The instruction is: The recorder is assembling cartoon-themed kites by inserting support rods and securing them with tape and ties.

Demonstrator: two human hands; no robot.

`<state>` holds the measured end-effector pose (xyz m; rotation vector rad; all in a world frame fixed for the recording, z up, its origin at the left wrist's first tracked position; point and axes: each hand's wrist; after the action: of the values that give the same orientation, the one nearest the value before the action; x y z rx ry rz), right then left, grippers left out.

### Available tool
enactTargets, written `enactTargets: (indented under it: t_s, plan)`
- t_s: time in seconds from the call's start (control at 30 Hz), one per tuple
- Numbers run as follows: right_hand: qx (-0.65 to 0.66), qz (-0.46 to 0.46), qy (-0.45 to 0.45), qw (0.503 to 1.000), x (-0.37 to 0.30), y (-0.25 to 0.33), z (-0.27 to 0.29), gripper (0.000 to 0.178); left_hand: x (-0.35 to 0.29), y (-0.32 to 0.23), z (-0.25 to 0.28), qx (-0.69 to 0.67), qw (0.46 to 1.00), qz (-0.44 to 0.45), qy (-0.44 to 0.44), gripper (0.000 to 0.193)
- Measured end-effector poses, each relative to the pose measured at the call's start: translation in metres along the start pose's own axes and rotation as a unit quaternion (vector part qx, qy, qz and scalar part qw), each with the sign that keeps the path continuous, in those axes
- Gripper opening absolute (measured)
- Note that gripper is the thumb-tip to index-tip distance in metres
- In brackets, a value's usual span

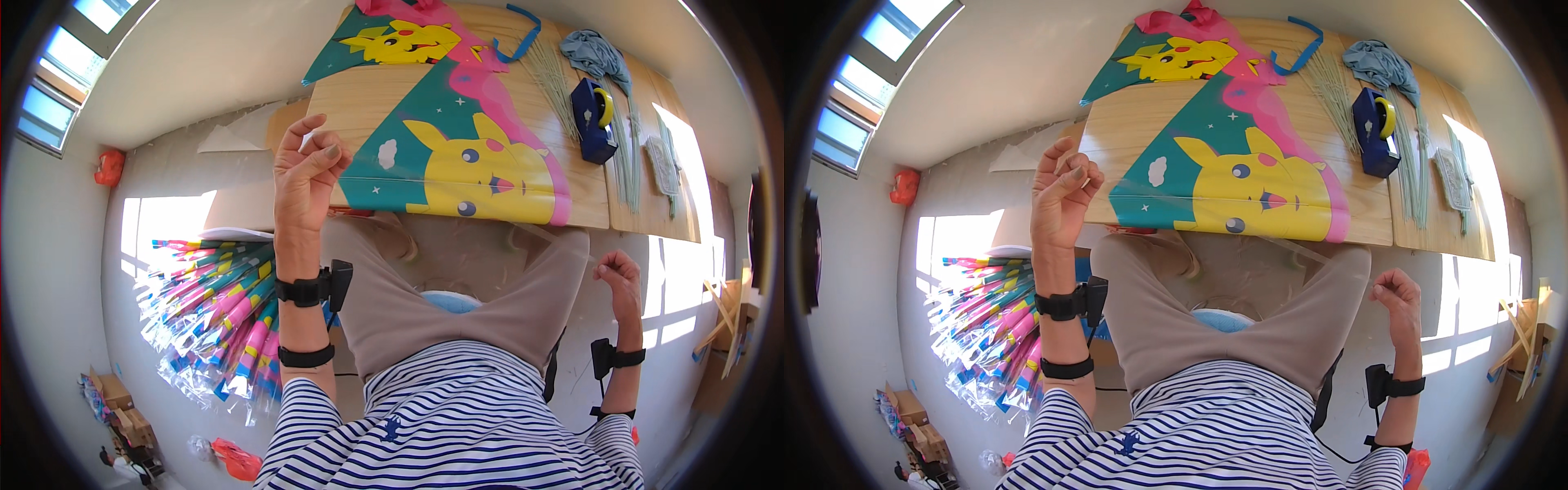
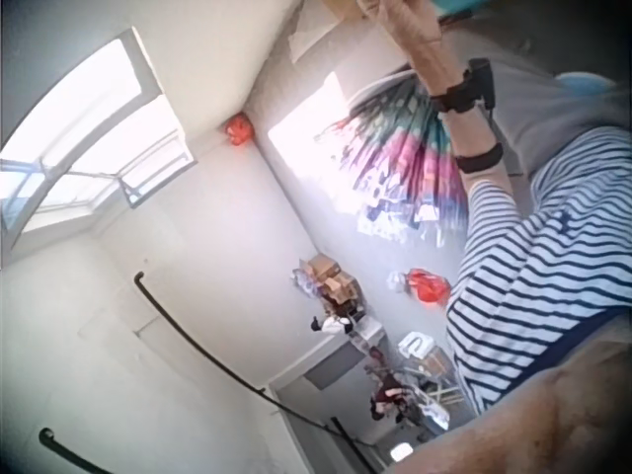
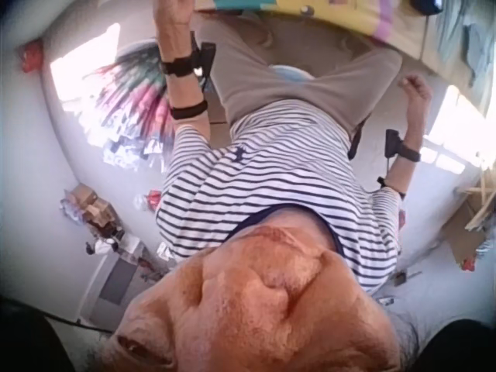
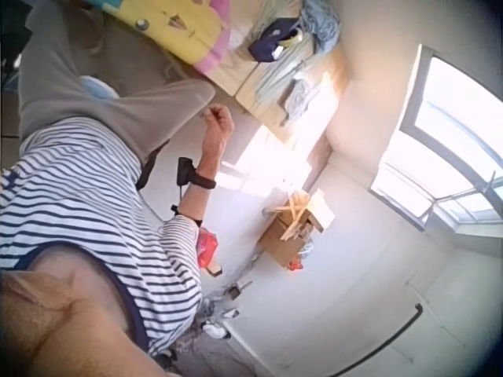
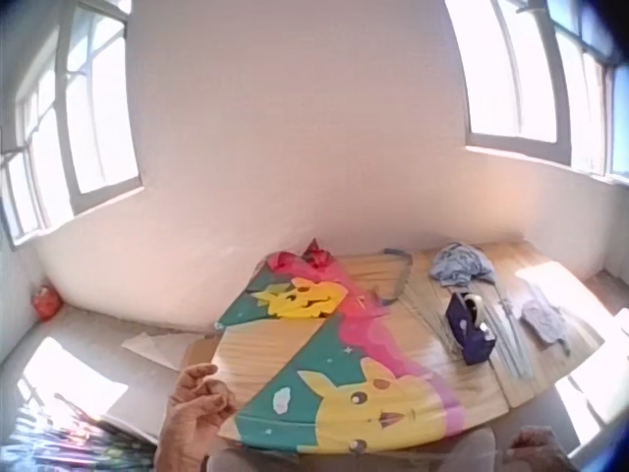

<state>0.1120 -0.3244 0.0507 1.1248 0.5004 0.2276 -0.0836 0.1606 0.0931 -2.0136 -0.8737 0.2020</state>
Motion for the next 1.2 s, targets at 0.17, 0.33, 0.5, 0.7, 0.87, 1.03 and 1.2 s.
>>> enactTargets:
  t_s: [0.17,0.33,0.5,0.7,0.87,1.03,1.2]
  plan:
    - [-0.025,0.012,0.018,0.999,0.018,0.023,-0.010,0.001,-0.014,-0.011,0.034,0.077,0.996,-0.024,-0.040,0.014]
    - [-0.024,0.032,0.025,0.999,0.034,0.048,-0.028,0.003,-0.027,-0.013,0.053,0.156,0.982,-0.035,-0.102,0.011]
    - [-0.031,0.039,0.044,0.998,0.056,0.058,-0.030,0.003,-0.022,-0.010,0.063,0.177,0.971,-0.056,-0.152,0.010]
    - [-0.045,0.040,0.072,0.996,0.092,0.052,-0.037,0.003,-0.008,0.005,0.084,0.257,0.949,-0.040,-0.181,0.010]
    - [-0.002,0.040,0.119,0.992,0.131,0.039,-0.044,0.003,-0.002,0.026,0.112,0.323,0.931,-0.025,-0.166,0.009]
    - [0.031,-0.002,0.120,0.992,0.163,0.025,-0.048,0.004,0.004,0.040,0.116,0.349,0.920,-0.003,-0.180,0.009]
    - [-0.025,-0.020,0.099,0.995,0.172,0.027,-0.065,0.006,0.009,0.057,0.131,0.374,0.909,0.028,-0.181,0.012]
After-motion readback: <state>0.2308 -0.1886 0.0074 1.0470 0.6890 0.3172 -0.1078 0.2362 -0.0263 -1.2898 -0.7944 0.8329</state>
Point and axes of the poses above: each hand's wrist, its own x-axis towards the middle knuckle, its own z-axis out of the back of the hand, y = z × x, and after that the axes turned 4 degrees about -z, right-handed
